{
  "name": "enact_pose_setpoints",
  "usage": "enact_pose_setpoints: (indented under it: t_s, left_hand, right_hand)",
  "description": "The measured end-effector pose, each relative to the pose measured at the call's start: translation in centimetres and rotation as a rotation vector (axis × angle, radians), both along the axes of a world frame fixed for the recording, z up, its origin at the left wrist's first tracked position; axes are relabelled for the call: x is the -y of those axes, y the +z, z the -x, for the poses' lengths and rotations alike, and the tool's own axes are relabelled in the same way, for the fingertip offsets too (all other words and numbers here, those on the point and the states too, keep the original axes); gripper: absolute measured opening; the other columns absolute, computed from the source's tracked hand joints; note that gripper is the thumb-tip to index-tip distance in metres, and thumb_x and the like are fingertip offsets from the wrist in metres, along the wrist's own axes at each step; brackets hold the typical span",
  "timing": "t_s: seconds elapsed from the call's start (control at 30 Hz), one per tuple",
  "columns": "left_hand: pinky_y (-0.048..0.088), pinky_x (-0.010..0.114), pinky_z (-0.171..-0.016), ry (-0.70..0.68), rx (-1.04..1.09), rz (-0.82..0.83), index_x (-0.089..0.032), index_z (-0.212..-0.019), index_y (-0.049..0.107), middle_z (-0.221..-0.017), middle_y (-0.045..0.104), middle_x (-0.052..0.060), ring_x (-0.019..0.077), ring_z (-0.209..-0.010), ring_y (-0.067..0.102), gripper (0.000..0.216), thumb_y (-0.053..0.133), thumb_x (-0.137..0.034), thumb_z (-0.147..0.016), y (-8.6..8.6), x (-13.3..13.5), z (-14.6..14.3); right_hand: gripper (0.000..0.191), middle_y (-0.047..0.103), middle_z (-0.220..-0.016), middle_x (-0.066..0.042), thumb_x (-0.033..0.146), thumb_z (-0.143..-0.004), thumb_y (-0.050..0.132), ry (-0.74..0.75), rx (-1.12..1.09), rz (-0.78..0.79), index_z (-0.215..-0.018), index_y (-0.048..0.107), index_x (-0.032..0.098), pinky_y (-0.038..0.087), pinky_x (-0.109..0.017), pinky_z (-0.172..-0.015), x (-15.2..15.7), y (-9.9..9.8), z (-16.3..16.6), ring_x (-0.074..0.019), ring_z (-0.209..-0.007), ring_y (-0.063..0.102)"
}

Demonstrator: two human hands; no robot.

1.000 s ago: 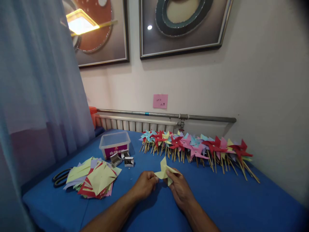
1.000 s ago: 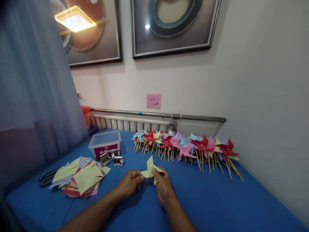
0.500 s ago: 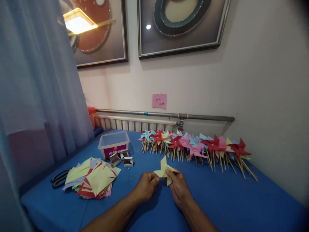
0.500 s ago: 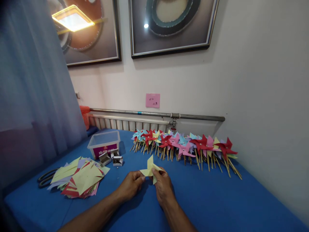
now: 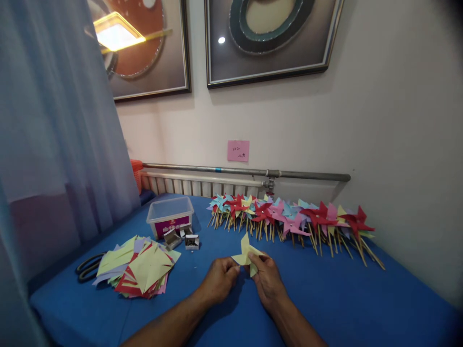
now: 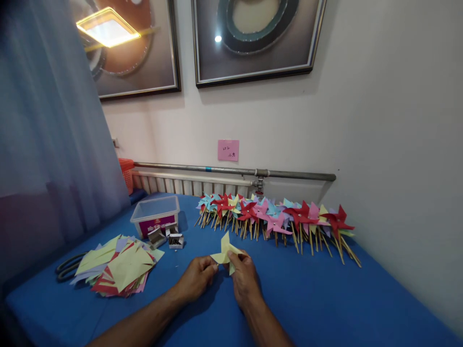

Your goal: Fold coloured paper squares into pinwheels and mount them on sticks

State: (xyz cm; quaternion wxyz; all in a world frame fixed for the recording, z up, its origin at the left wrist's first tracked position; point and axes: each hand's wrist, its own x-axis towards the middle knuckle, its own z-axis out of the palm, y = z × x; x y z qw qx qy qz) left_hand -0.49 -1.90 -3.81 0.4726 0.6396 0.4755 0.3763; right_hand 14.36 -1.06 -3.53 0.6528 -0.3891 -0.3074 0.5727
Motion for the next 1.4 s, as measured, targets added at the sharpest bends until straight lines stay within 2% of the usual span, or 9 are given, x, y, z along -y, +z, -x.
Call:
enact_pose_setpoints:
  t_s: [0.23,0.37,0.57,0.7,0.83,1.0,1.17,1.27,1.4]
  left_hand:
    - [0.03,0.025,-0.055,-0.005,-0.018,-0.026,-0.019,-0.073,0.057,-0.058,0.048,-0.004,0.0121,-0.055,0.04,0.025,0.054,-0.04,-0.087,0.2,0.0,0.2]
    - [0.031,0.026,-0.059,0.065,-0.159,-0.143,-0.017,-0.077,0.064,-0.065,0.056,-0.003,0.0134,-0.062,0.047,0.016,0.061,-0.032,-0.082,0.8,0.0,0.8]
    - [0.034,0.028,-0.067,0.042,-0.401,-0.242,-0.017,-0.075,0.071,-0.077,0.068,0.002,0.0167,-0.072,0.057,0.016,0.063,-0.029,-0.082,1.4,0.5,1.2]
    - [0.032,0.028,-0.067,0.024,-0.465,-0.252,-0.018,-0.077,0.074,-0.077,0.07,0.002,0.0171,-0.072,0.058,0.017,0.06,-0.027,-0.083,1.2,0.7,1.2]
    - [0.03,0.027,-0.063,0.053,-0.414,-0.22,-0.017,-0.075,0.071,-0.07,0.065,0.0,0.015,-0.066,0.054,0.018,0.061,-0.029,-0.083,0.8,0.2,1.1]
    - [0.03,0.026,-0.057,0.192,-0.208,-0.054,-0.018,-0.069,0.062,-0.058,0.053,-0.004,0.0125,-0.058,0.046,0.017,0.061,-0.028,-0.082,0.5,-1.0,1.2]
    - [0.031,0.025,-0.056,0.245,-0.119,-0.03,-0.018,-0.066,0.059,-0.056,0.051,-0.005,0.0121,-0.056,0.045,0.017,0.062,-0.028,-0.08,0.4,-1.5,1.3]
    - [0.03,0.025,-0.055,0.218,-0.106,-0.068,-0.018,-0.066,0.059,-0.056,0.051,-0.004,0.0119,-0.056,0.043,0.017,0.061,-0.028,-0.08,0.2,-1.3,1.0]
    - [0.029,0.026,-0.055,0.201,-0.089,-0.098,-0.018,-0.065,0.058,-0.056,0.051,-0.004,0.0119,-0.056,0.042,0.022,0.058,-0.032,-0.082,0.0,-1.0,0.4]
  right_hand:
    - [0.043,0.076,-0.075,-0.002,0.04,-0.052,0.095,-0.004,-0.046,0.019,-0.083,0.072,0.021,0.052,-0.032,-0.063,0.0,0.4,-0.1,-0.0262,-0.079,0.073]
    - [0.041,0.075,-0.073,0.0,0.039,-0.052,0.095,-0.078,-0.04,0.009,-0.08,0.071,0.021,0.05,-0.031,-0.061,-0.3,0.4,-0.7,-0.0216,-0.069,0.068]
    - [0.036,0.073,-0.071,0.003,0.039,-0.055,0.093,-0.181,0.009,-0.017,-0.078,0.07,0.023,0.049,-0.031,-0.062,-0.7,0.2,-1.7,-0.0188,-0.063,0.063]
    - [0.037,0.073,-0.07,0.002,0.042,-0.057,0.092,-0.187,0.071,-0.043,-0.078,0.07,0.022,0.048,-0.029,-0.06,-1.0,-0.1,-1.8,-0.0172,-0.061,0.061]
    - [0.043,0.074,-0.076,0.001,0.047,-0.059,0.092,-0.173,0.104,-0.058,-0.087,0.071,0.021,0.051,-0.029,-0.064,-1.2,-0.1,-2.0,-0.0182,-0.066,0.065]
    - [0.051,0.076,-0.089,-0.004,0.064,-0.068,0.083,-0.2,0.116,0.003,-0.092,0.069,0.022,0.056,-0.031,-0.071,-0.9,0.0,-2.0,-0.0218,-0.081,0.071]
    - [0.046,0.067,-0.07,0.0,0.066,-0.07,0.077,-0.057,0.395,-0.047,-0.079,0.065,0.022,0.043,-0.026,-0.052,0.1,-0.5,-0.5,-0.0153,-0.056,0.059]
    - [0.041,0.062,-0.063,0.001,0.063,-0.078,0.068,0.058,0.6,-0.117,-0.074,0.064,0.022,0.039,-0.027,-0.051,0.8,-0.9,0.8,-0.0145,-0.052,0.053]
    - [0.037,0.056,-0.059,0.003,0.058,-0.084,0.06,0.081,0.722,-0.147,-0.077,0.064,0.022,0.038,-0.026,-0.052,1.2,-1.1,1.5,-0.015,-0.054,0.05]
